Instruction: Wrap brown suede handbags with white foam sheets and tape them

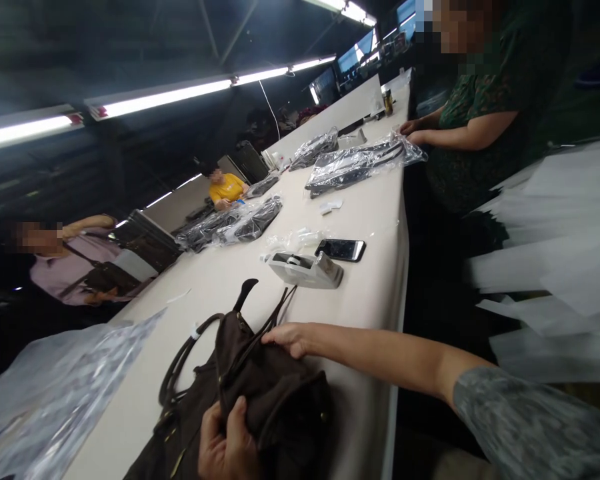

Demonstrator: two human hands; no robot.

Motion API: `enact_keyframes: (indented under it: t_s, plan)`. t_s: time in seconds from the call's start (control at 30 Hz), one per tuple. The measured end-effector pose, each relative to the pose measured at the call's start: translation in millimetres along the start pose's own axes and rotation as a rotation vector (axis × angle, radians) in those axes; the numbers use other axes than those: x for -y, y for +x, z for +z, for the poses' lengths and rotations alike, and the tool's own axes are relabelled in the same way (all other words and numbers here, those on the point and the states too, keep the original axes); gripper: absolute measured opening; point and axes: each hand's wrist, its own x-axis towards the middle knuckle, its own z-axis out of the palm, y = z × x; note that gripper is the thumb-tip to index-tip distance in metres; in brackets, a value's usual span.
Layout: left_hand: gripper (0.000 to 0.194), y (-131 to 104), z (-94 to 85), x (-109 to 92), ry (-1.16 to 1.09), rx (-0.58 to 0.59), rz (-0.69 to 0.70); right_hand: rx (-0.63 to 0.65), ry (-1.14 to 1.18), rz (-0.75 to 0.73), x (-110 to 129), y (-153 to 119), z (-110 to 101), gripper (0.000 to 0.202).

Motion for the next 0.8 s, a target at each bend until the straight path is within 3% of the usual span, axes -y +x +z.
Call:
enact_keyframes:
  t_s: [0.2,0.3,0.37,0.5,0.6,0.67,0.8]
  plan:
    - [0.029,4.2,-0.9,13.1,0.105,0.073,0.121,-0.408,-0.391,-0.108,1.7,4.8,6.4,0.023]
    - [0.029,4.6,7.1,8.3,0.18,0.134,0.237,-0.479,-0.518,-0.134,-1.4,1.4,9.5,0.026]
    - [0.031,3.5,16.5,0.7,0.126,0.232,0.223,-0.475,-0.6,-0.139,-4.6,-2.1,11.5,0.028]
    - [0.058,-3.4,36.4,-14.9,-0.084,0.513,0.09,-0.378,-0.691,-0.123,-9.0,-7.7,12.4,0.036]
    - [0.087,-8.3,44.5,-18.9,0.019,0.669,0.066,-0.26,-0.696,-0.102,-10.0,-12.3,1.2,0.044]
    - [0.091,-8.9,45.8,-15.7,0.071,0.691,0.063,-0.112,-0.63,-0.131,-12.6,-19.1,-14.1,0.049]
    - [0.081,-6.1,43.2,-3.0,0.052,0.652,0.078,0.202,-0.326,-0.244,-25.1,-41.5,-44.3,0.062]
